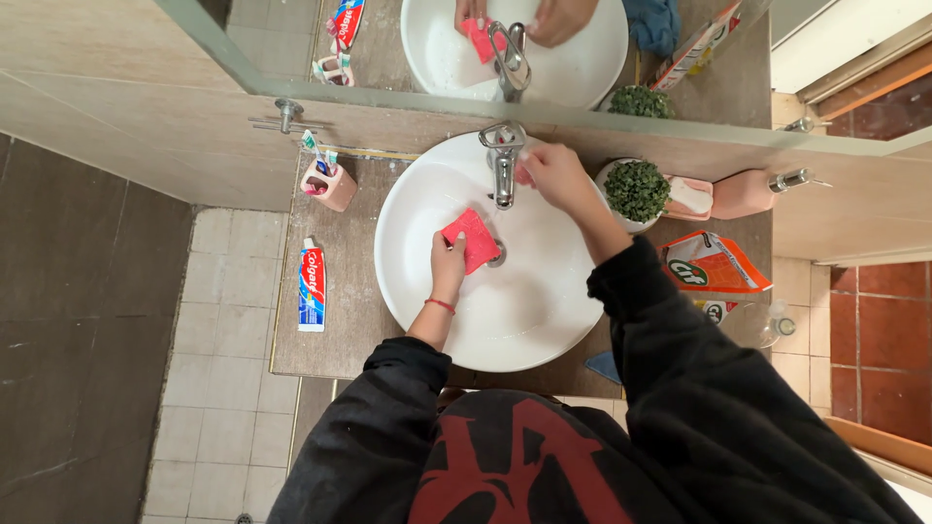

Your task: Cleaning a bathroom sink bowl and faucet using a sponge and a cloth.

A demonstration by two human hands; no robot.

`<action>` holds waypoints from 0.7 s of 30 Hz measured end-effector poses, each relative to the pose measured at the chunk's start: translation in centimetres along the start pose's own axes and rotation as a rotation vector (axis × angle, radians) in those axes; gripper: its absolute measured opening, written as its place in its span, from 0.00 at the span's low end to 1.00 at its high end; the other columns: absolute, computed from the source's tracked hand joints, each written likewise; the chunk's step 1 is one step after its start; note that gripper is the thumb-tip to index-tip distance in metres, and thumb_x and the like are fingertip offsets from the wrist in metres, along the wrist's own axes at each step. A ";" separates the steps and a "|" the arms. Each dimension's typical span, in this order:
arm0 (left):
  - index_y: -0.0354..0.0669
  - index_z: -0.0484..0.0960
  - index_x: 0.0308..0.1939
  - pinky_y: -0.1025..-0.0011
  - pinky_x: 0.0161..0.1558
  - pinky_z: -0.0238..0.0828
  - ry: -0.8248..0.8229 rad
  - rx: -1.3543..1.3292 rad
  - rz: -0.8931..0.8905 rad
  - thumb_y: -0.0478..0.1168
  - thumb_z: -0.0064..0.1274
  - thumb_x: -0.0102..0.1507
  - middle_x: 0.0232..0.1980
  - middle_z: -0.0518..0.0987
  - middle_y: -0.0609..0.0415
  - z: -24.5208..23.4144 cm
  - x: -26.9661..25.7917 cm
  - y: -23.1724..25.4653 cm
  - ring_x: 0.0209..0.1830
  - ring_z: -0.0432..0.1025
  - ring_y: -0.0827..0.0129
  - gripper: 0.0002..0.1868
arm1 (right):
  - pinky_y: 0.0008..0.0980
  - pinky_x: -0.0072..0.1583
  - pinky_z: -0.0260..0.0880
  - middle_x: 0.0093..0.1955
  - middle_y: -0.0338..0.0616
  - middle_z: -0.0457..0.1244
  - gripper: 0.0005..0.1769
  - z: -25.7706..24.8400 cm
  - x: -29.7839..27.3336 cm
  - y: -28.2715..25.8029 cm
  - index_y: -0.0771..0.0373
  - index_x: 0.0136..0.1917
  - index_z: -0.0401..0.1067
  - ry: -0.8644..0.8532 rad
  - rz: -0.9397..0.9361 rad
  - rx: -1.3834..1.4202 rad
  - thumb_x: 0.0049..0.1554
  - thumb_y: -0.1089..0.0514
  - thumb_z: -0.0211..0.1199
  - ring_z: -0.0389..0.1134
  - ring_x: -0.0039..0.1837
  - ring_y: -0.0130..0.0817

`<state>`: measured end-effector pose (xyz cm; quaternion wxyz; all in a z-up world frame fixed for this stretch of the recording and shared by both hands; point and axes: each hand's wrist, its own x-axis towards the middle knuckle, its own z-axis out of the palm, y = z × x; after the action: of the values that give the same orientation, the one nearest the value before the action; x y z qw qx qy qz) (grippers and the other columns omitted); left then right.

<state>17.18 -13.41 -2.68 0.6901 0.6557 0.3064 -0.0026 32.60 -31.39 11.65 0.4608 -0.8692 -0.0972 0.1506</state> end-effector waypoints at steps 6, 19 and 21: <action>0.34 0.73 0.46 0.70 0.40 0.70 0.044 0.004 0.052 0.41 0.51 0.68 0.39 0.76 0.52 -0.6 0.3 -0.4 0.36 0.69 0.71 0.12 | 0.36 0.51 0.76 0.44 0.48 0.69 0.16 8.5 1.6 12.8 0.69 0.49 0.73 0.029 0.342 0.902 0.65 0.57 0.48 0.72 0.45 0.36; 0.36 0.75 0.47 0.72 0.41 0.69 0.079 -0.006 0.033 0.41 0.52 0.67 0.39 0.77 0.54 -2.0 0.0 -0.4 0.36 0.69 0.73 0.12 | 0.28 0.29 0.52 0.24 0.34 0.54 0.24 12.6 0.4 6.0 0.64 0.40 0.69 0.010 0.211 0.677 0.66 0.41 0.57 0.52 0.26 0.24; 0.35 0.75 0.47 0.72 0.40 0.69 0.077 0.005 0.023 0.42 0.52 0.68 0.39 0.76 0.54 -2.1 -0.3 -1.1 0.36 0.69 0.73 0.12 | 0.30 0.33 0.58 0.25 0.34 0.55 0.30 12.3 -0.2 5.8 0.63 0.33 0.65 0.125 0.138 0.334 0.66 0.38 0.56 0.57 0.29 0.26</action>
<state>15.66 -11.78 -3.45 0.6759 0.6606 0.3253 0.0298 28.26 -25.16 0.38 0.5923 -0.7929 0.0175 0.1417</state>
